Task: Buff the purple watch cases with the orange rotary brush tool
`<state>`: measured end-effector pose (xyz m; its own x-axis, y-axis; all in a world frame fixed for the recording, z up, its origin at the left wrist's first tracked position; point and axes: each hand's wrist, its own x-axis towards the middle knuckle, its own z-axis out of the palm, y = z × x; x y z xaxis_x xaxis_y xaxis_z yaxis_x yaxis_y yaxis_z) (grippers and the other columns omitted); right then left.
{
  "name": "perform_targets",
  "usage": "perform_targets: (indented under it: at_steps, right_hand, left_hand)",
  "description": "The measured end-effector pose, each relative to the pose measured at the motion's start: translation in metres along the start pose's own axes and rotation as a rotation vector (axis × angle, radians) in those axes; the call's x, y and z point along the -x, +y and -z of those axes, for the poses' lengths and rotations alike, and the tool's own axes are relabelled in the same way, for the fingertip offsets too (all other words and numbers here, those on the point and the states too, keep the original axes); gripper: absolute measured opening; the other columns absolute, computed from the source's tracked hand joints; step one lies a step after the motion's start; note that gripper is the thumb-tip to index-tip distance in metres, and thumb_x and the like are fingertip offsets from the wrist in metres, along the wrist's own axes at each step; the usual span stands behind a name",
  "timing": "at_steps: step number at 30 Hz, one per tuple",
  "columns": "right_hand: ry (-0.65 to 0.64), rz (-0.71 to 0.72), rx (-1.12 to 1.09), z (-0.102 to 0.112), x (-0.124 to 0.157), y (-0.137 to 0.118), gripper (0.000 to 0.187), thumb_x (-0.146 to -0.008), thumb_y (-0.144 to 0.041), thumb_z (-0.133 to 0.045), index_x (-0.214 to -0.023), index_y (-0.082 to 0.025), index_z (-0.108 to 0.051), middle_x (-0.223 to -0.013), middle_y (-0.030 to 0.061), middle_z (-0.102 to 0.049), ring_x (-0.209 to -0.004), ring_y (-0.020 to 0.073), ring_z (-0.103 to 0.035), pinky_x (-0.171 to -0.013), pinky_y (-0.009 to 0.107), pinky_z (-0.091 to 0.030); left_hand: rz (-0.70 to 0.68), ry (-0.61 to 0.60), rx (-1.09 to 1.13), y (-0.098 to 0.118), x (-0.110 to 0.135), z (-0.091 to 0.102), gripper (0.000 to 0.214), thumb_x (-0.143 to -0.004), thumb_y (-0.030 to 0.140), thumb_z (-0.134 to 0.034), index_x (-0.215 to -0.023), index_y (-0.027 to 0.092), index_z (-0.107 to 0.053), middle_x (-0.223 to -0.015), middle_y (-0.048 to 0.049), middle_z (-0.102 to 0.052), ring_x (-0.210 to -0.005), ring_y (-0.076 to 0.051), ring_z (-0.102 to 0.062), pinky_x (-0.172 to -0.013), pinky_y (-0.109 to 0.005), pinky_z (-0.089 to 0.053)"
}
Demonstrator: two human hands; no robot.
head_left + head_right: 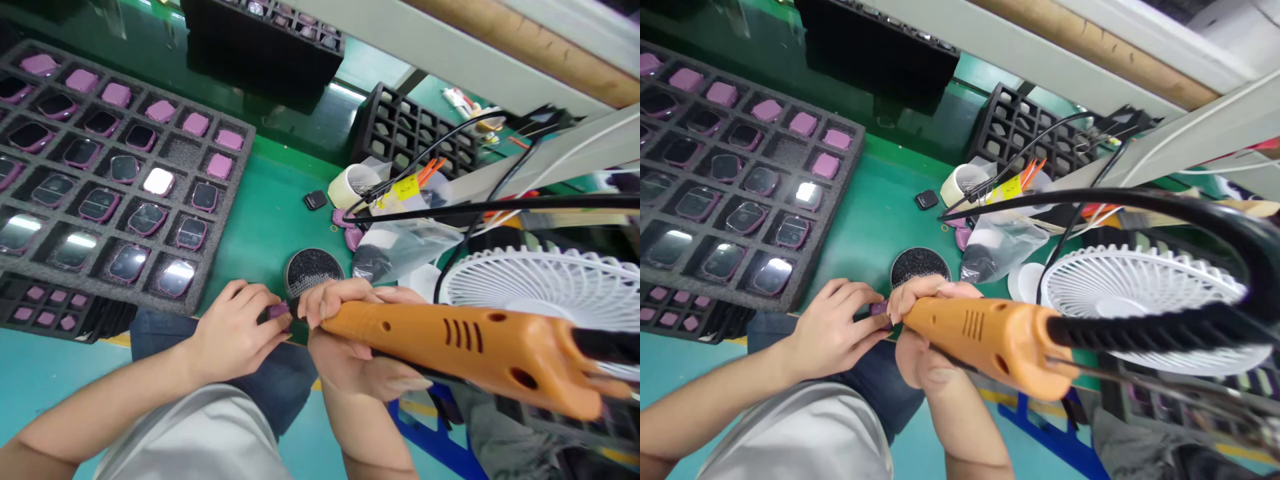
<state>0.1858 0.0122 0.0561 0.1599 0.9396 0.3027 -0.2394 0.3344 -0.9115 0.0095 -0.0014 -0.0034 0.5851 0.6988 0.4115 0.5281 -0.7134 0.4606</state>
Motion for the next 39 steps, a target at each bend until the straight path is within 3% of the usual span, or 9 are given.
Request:
perform_targets:
  at_steps: [3, 6, 9, 12, 16, 21, 25, 39]
  right_hand:
    - [-0.024, 0.113, -0.028, 0.004, -0.005, -0.004, 0.05, -0.093, -0.078, -0.07, -0.121, -0.036, -0.07, -0.081, -0.0042, -0.071, -0.054, 0.0176, -0.061, -0.051, 0.036, -0.056]
    - [0.071, 0.22, -0.013, 0.019, -0.014, -0.009, 0.046, -0.096, -0.072, -0.066, -0.119, -0.034, -0.072, -0.081, -0.0023, -0.072, -0.052, 0.0181, -0.061, -0.048, 0.036, -0.055]
    - [0.201, 0.297, -0.003, 0.036, -0.024, -0.007, 0.043, -0.095, -0.069, -0.065, -0.115, -0.032, -0.073, -0.074, -0.0021, -0.071, -0.049, 0.0181, -0.058, -0.045, 0.034, -0.053]
    - [0.27, 0.307, 0.012, 0.045, -0.029, 0.0, 0.04, -0.096, -0.067, -0.064, -0.111, -0.031, -0.072, -0.069, -0.0035, -0.068, -0.044, 0.0169, -0.055, -0.041, 0.031, -0.051]
    - [0.293, 0.321, 0.019, 0.046, -0.029, 0.009, 0.041, -0.096, -0.068, -0.063, -0.112, -0.031, -0.069, -0.07, -0.0038, -0.068, -0.043, 0.016, -0.054, -0.04, 0.03, -0.05]
    - [0.312, 0.31, 0.015, 0.043, -0.031, 0.014, 0.043, -0.098, -0.071, -0.058, -0.112, -0.031, -0.067, -0.068, -0.0052, -0.065, -0.042, 0.0149, -0.053, -0.039, 0.027, -0.048]
    - [0.31, 0.299, 0.015, 0.042, -0.032, 0.016, 0.043, -0.101, -0.071, -0.054, -0.111, -0.031, -0.067, -0.067, -0.0051, -0.066, -0.041, 0.0152, -0.053, -0.038, 0.027, -0.047]
    - [0.286, 0.303, 0.032, 0.042, -0.031, 0.016, 0.043, -0.094, -0.071, -0.064, -0.111, -0.033, -0.069, -0.066, -0.0059, -0.068, -0.04, 0.0153, -0.051, -0.037, 0.028, -0.048]
  left_hand:
    - [0.007, -0.001, 0.0, -0.001, 0.0, 0.002, 0.022, -0.107, 0.041, -0.074, -0.122, 0.024, -0.075, -0.121, -0.008, -0.074, -0.115, -0.029, -0.067, -0.098, -0.047, -0.047]
    - [0.008, -0.028, -0.001, -0.002, 0.0, 0.006, 0.032, -0.105, 0.046, -0.077, -0.125, 0.021, -0.072, -0.127, -0.0108, -0.073, -0.119, -0.032, -0.065, -0.102, -0.05, -0.048]
    - [-0.048, -0.093, 0.044, -0.003, 0.001, 0.01, 0.027, -0.108, 0.031, -0.068, -0.131, 0.018, -0.069, -0.142, -0.0115, -0.071, -0.131, -0.033, -0.062, -0.112, -0.053, -0.045]
    - [-0.056, -0.083, 0.041, -0.002, 0.002, 0.007, 0.023, -0.107, 0.019, -0.063, -0.128, 0.018, -0.07, -0.138, -0.0095, -0.073, -0.127, -0.03, -0.064, -0.114, -0.051, -0.044]
    - [0.043, 0.0, -0.049, 0.0, 0.001, 0.002, 0.02, -0.108, 0.032, -0.07, -0.121, 0.018, -0.071, -0.119, -0.0106, -0.074, -0.112, -0.03, -0.067, -0.106, -0.05, -0.049]
    - [0.024, -0.043, 0.011, 0.001, 0.0, 0.004, 0.018, -0.109, 0.024, -0.063, -0.124, 0.017, -0.07, -0.131, -0.012, -0.074, -0.123, -0.031, -0.066, -0.112, -0.052, -0.047]
    - [0.034, -0.031, 0.02, 0.0, 0.0, 0.004, 0.017, -0.11, 0.021, -0.062, -0.124, 0.018, -0.07, -0.127, -0.0096, -0.076, -0.119, -0.028, -0.068, -0.111, -0.05, -0.047]
    - [0.018, -0.001, 0.004, 0.0, 0.001, 0.004, 0.02, -0.107, 0.022, -0.068, -0.126, 0.02, -0.074, -0.128, -0.01, -0.076, -0.117, -0.028, -0.068, -0.107, -0.051, -0.05]
